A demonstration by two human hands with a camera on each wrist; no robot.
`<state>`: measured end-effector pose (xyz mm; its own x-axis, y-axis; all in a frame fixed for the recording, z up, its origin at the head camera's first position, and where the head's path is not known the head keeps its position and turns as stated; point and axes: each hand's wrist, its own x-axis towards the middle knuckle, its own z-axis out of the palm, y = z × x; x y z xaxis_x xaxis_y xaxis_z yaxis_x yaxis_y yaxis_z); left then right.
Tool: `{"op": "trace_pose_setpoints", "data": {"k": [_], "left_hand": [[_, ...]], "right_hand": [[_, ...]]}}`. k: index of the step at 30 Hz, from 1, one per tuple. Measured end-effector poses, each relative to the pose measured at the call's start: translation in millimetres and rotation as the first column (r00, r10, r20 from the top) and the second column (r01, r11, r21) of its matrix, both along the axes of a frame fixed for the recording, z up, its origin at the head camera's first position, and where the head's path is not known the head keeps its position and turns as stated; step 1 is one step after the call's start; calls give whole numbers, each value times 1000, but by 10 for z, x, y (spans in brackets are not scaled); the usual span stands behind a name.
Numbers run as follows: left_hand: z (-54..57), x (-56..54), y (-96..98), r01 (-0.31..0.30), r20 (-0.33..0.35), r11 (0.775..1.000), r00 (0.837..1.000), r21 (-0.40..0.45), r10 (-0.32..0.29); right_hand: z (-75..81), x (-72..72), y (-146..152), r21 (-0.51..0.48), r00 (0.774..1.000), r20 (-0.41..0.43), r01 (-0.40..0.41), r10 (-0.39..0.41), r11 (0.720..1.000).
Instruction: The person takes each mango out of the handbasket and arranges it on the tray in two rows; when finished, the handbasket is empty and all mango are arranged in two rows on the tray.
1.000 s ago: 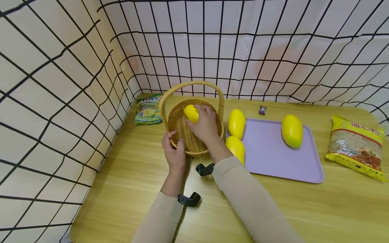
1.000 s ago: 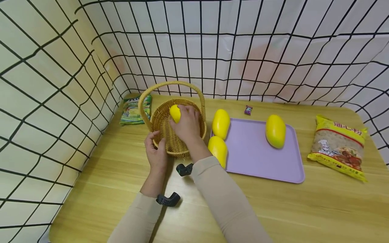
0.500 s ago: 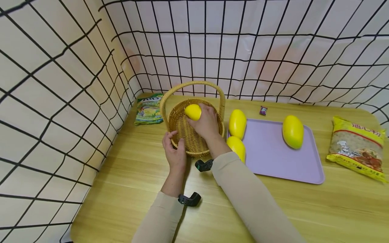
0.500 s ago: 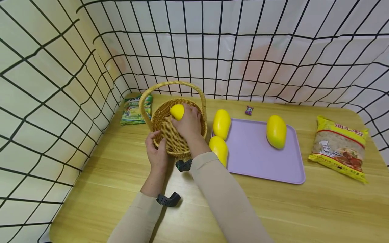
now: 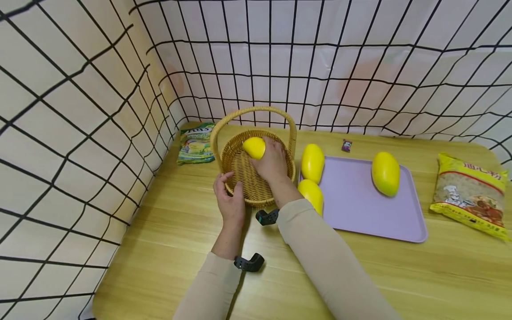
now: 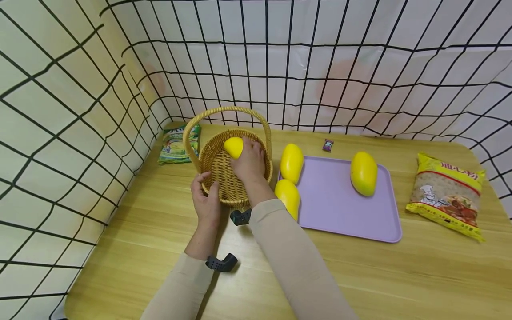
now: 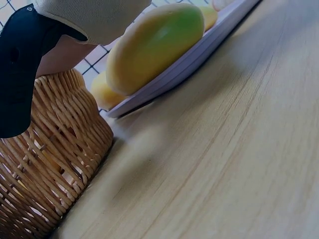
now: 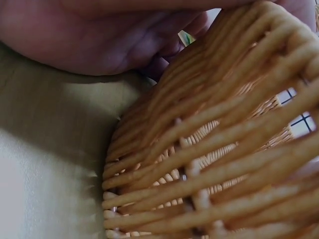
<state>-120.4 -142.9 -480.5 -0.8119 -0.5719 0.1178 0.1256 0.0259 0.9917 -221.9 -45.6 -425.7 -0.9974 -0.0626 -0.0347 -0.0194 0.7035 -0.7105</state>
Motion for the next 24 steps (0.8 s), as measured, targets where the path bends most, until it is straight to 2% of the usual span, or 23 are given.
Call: {"op": "trace_pose_setpoints", "data": {"k": [8,24], "left_hand": [[-1,8,-5,-3,25,1000,1000,-12,3],[3,3,9,-3,-2,1000,1000,-14,3]], "right_hand": [[4,-6,-10,2,1000,15,3,-3,1000],[29,19,6,-22,1000,10,5,-4,1000]]}}
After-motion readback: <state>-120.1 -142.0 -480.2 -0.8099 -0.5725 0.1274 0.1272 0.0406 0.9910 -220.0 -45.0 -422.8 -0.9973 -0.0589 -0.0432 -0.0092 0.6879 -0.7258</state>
